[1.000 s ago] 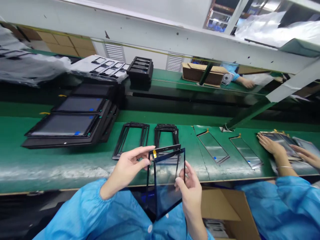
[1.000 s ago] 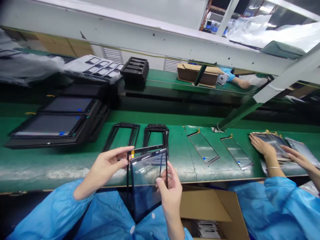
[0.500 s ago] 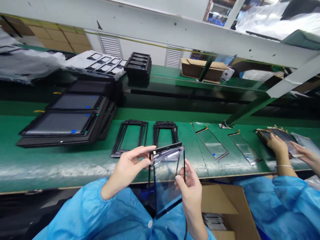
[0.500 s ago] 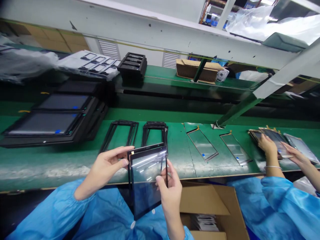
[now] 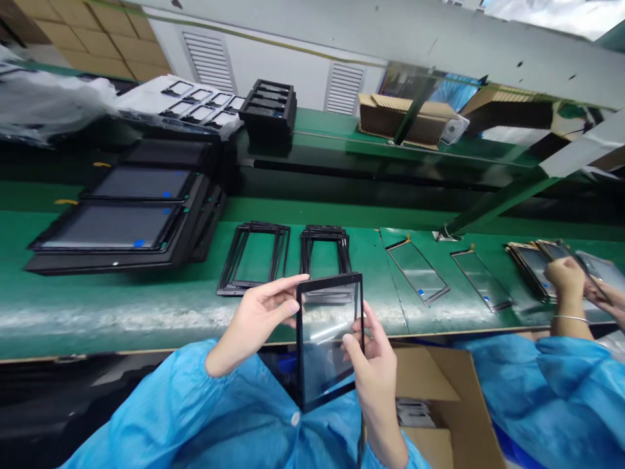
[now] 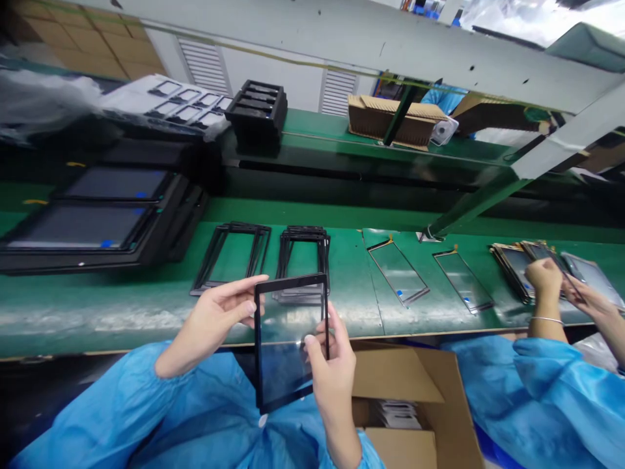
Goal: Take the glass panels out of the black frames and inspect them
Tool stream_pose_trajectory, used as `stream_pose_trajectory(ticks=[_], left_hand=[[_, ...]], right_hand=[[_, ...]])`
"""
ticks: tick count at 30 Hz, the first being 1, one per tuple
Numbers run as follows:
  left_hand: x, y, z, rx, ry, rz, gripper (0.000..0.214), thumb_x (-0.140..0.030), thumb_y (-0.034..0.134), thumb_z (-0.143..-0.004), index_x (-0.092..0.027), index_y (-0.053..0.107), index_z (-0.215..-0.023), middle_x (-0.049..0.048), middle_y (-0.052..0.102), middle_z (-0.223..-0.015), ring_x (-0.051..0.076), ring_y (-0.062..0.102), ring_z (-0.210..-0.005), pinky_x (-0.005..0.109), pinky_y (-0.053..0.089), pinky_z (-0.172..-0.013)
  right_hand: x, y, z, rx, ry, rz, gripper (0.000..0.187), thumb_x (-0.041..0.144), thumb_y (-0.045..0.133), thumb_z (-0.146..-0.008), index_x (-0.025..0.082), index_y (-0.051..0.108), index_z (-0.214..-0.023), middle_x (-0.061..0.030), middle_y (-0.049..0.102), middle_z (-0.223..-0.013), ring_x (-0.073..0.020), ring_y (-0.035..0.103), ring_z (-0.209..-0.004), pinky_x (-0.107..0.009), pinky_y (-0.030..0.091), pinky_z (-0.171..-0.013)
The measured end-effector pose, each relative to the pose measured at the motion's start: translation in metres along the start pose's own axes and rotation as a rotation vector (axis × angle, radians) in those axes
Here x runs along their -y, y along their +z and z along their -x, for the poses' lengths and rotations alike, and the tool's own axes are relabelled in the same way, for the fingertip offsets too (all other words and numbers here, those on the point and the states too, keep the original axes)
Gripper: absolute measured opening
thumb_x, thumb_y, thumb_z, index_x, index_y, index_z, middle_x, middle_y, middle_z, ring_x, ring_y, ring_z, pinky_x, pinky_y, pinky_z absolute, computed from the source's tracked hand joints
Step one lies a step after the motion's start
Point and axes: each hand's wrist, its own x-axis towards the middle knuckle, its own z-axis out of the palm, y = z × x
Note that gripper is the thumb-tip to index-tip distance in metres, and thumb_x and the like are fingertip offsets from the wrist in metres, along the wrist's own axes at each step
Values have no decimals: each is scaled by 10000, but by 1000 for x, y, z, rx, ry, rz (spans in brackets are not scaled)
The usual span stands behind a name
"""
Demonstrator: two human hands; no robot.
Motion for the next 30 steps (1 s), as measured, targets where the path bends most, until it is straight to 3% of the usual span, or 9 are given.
stream_pose_trajectory(ticks=[12, 15, 17, 19, 20, 22, 25, 30], left_hand=[[3, 4, -2, -42, -35, -6, 566, -376, 906, -835, -224, 768, -1362, 103, 846, -943, 227, 810, -857, 210, 653, -620], [-2, 8, 1, -86, -38, -83, 547, -375, 898, -830, -188, 784, -1331, 114, 850, -938, 287, 833, -931, 229, 660, -608], [-6, 9, 4, -87, -31, -164, 493, -365, 885, -830, -167, 813, -1276, 111, 850, -884, 301, 841, -910, 243, 668, -613], [-8, 9, 8, -62, -18, -234, 461, -362, 881, -820, -162, 834, -1232, 110, 852, -847, 303, 846, -865, 267, 680, -629], [-9, 9, 10, -47, -14, -256, 458, -365, 881, -816, -165, 838, -1226, 111, 854, -841, 304, 847, -849, 281, 687, -640], [-11, 8, 13, -24, -19, -280, 458, -372, 877, -814, -178, 839, -1228, 110, 857, -843, 302, 848, -824, 298, 695, -650], [-13, 8, 17, -8, -27, -297, 434, -361, 875, -813, -195, 846, -1214, 101, 859, -834, 278, 847, -786, 259, 680, -622], [-8, 4, 17, 36, -3, -308, 410, -381, 849, -851, -216, 840, -1226, 84, 856, -804, 254, 840, -741, 232, 660, -582]], right_hand=[[-7, -1, 2, 1, -27, 95, 698, 399, 800, -887, 273, 588, -1540, -21, 637, -996, -144, 627, -727, -277, 596, -639], [-6, -3, 1, -33, -182, 254, 619, 385, 777, -912, 266, 631, -1501, -90, 650, -1174, -232, 677, -1012, -391, 617, -890], [2, -5, -5, -91, -336, 350, 576, 358, 775, -915, 283, 654, -1473, -130, 576, -1448, -306, 588, -1326, -483, 517, -1112], [17, -7, -13, -81, -385, 307, 579, 350, 741, -942, 310, 615, -1506, -119, 534, -1574, -313, 561, -1412, -506, 472, -1170], [24, -8, -18, -36, -352, 246, 568, 358, 714, -964, 306, 600, -1517, -121, 605, -1526, -299, 635, -1342, -495, 512, -1133], [39, -10, -26, 68, -240, 138, 479, 382, 687, -986, 260, 662, -1448, -111, 807, -1192, -268, 787, -1047, -448, 612, -981], [50, -10, -30, 93, -146, 96, 311, 418, 745, -944, 199, 801, -1158, -50, 807, -704, -250, 807, -722, -396, 662, -797], [50, -7, -27, 15, -124, 58, 313, 476, 817, -869, 184, 818, -982, -70, 823, -718, -235, 782, -563, -345, 662, -609]])
